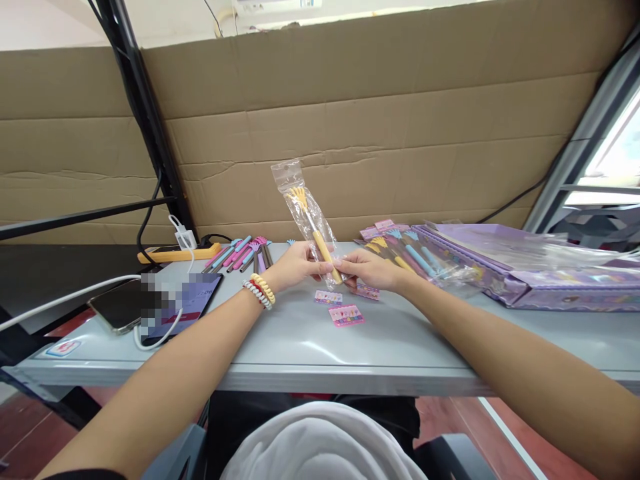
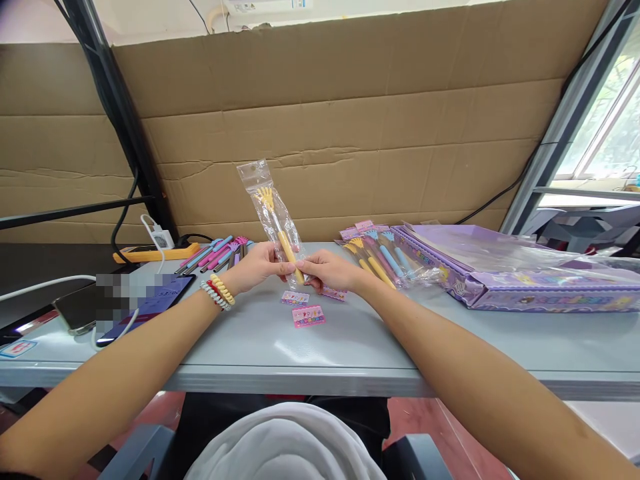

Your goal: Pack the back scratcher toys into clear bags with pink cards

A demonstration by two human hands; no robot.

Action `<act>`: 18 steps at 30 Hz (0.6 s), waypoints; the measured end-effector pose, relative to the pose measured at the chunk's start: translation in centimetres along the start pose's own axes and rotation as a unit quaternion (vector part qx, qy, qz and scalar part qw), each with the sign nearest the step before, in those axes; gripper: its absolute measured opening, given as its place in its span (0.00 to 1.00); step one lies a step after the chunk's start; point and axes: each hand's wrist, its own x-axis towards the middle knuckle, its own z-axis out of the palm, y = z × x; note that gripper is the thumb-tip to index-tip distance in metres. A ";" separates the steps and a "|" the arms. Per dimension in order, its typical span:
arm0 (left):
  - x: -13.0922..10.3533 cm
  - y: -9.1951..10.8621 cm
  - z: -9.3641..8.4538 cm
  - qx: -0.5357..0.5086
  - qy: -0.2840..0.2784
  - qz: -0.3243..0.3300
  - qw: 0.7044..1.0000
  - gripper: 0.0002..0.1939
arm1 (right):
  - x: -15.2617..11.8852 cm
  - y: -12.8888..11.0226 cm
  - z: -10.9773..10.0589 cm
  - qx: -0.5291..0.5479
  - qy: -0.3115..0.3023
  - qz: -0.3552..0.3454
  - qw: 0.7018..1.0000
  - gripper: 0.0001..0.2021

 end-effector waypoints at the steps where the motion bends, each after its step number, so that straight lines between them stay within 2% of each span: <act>1: 0.0 0.0 0.0 0.001 0.004 -0.006 1.000 0.25 | 0.0 0.0 0.1 -0.021 0.018 -0.006 1.000 0.25; 5: -0.2 0.2 0.4 -0.001 -0.010 -0.031 0.999 0.29 | 0.0 -0.1 0.5 -0.120 0.082 -0.032 0.989 0.23; 11: -0.3 0.5 0.8 -0.024 -0.022 -0.040 0.999 0.23 | 0.0 0.3 0.7 -0.207 0.094 -0.058 0.972 0.22; 14: -0.3 0.4 0.8 -0.024 -0.020 -0.031 0.999 0.23 | 0.0 0.2 0.6 -0.186 0.086 -0.050 0.978 0.23; 18: -0.2 0.4 0.5 -0.020 -0.051 -0.018 0.998 0.20 | 0.0 0.5 0.4 -0.098 0.046 -0.014 0.994 0.24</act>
